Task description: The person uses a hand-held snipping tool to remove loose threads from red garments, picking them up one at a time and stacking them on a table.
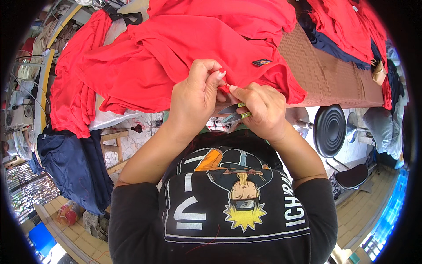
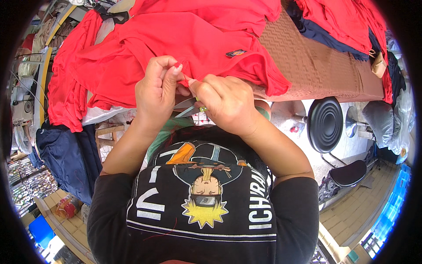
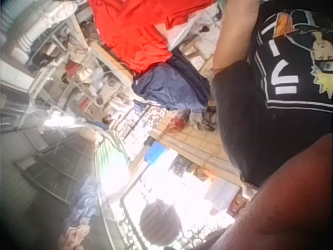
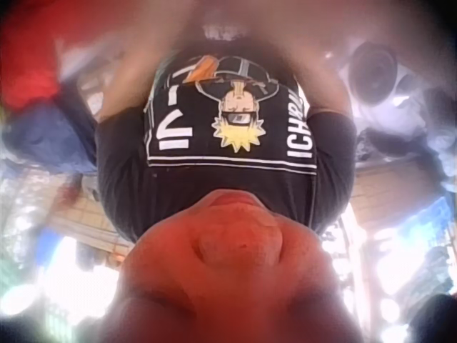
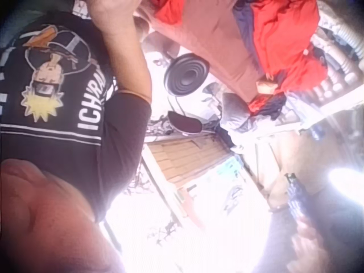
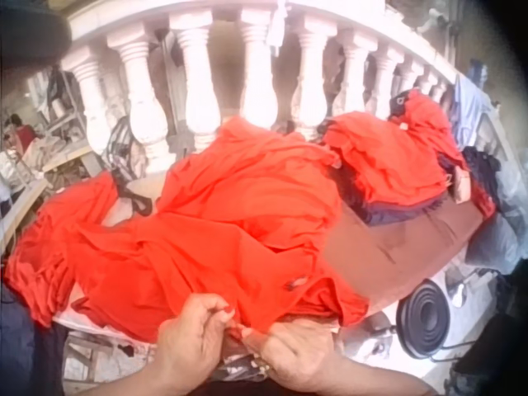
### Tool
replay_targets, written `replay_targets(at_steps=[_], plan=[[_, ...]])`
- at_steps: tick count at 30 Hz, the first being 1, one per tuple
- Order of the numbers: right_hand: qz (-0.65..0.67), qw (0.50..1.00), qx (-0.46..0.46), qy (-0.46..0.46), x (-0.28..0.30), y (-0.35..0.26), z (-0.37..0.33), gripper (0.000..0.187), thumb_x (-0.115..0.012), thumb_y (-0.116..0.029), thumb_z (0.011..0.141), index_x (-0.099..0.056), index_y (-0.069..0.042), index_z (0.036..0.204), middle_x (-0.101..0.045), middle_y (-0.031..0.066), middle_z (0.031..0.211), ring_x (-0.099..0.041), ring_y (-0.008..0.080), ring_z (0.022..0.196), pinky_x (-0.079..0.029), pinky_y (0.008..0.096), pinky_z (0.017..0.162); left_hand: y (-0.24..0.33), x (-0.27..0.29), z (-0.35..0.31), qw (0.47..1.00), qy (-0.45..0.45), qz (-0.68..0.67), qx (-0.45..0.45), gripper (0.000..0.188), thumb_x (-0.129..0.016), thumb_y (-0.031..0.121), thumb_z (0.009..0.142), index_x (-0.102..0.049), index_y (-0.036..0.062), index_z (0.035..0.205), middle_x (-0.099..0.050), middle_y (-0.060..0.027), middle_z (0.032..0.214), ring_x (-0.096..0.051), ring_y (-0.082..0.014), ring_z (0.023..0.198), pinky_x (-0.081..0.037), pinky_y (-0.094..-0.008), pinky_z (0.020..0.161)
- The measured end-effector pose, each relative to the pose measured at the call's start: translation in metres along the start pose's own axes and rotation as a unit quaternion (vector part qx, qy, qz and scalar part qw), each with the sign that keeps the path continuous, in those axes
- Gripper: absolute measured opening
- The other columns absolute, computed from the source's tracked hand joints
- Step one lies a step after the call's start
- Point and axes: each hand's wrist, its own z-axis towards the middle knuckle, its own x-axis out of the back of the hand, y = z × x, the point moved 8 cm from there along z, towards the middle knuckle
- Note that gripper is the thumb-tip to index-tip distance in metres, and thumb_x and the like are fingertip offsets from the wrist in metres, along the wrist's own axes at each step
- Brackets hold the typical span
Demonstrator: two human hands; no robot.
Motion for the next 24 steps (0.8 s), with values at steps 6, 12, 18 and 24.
replay_targets(at_steps=[6, 12, 18, 24], plan=[[0.179, 0.974, -0.12, -0.073, 0.003, 0.02, 0.01, 0.033, -0.074, -0.02, 0.074, -0.062, -0.005, 0.1, -0.062, 0.0074, 0.082, -0.065, 0.0248, 0.069, -0.051, 0.0312, 0.059, 0.01, 0.006, -0.003, 0.973, 0.049, 0.091, -0.205, 0.013, -0.056, 0.013, 0.096, -0.051, 0.0027, 0.102, -0.065, -0.0079, 0.074, -0.068, -0.0159, 0.061, -0.052, -0.0265, 0.05], [0.163, 0.974, -0.106, -0.114, 0.008, 0.039, 0.016, 0.027, -0.072, -0.026, 0.081, -0.063, -0.007, 0.097, -0.062, 0.0091, 0.085, -0.064, 0.0276, 0.076, -0.049, 0.0334, 0.063, 0.01, 0.006, -0.002, 0.976, 0.033, 0.048, -0.208, 0.01, -0.057, 0.01, 0.095, -0.052, 0.0027, 0.101, -0.065, -0.0078, 0.075, -0.067, -0.0153, 0.06, -0.053, -0.0265, 0.051], [0.177, 0.972, -0.109, -0.111, 0.004, 0.039, 0.018, 0.02, -0.071, -0.023, 0.081, -0.064, -0.006, 0.088, -0.059, 0.0083, 0.077, -0.061, 0.0281, 0.07, -0.047, 0.0352, 0.058, 0.015, 0.003, -0.004, 0.973, -0.007, 0.077, -0.219, 0.011, -0.052, 0.007, 0.097, -0.051, -0.0014, 0.104, -0.064, -0.0107, 0.086, -0.068, -0.0141, 0.068, -0.058, -0.0252, 0.057], [0.172, 0.971, -0.105, -0.13, 0.002, 0.035, 0.02, 0.018, -0.071, -0.022, 0.081, -0.064, -0.007, 0.087, -0.059, 0.0081, 0.076, -0.059, 0.0286, 0.068, -0.046, 0.0364, 0.057, 0.014, 0.004, -0.003, 0.969, 0.022, 0.093, -0.229, 0.011, -0.058, 0.01, 0.094, -0.053, 0.0023, 0.1, -0.065, -0.0083, 0.076, -0.067, -0.0159, 0.059, -0.053, -0.0266, 0.05]])
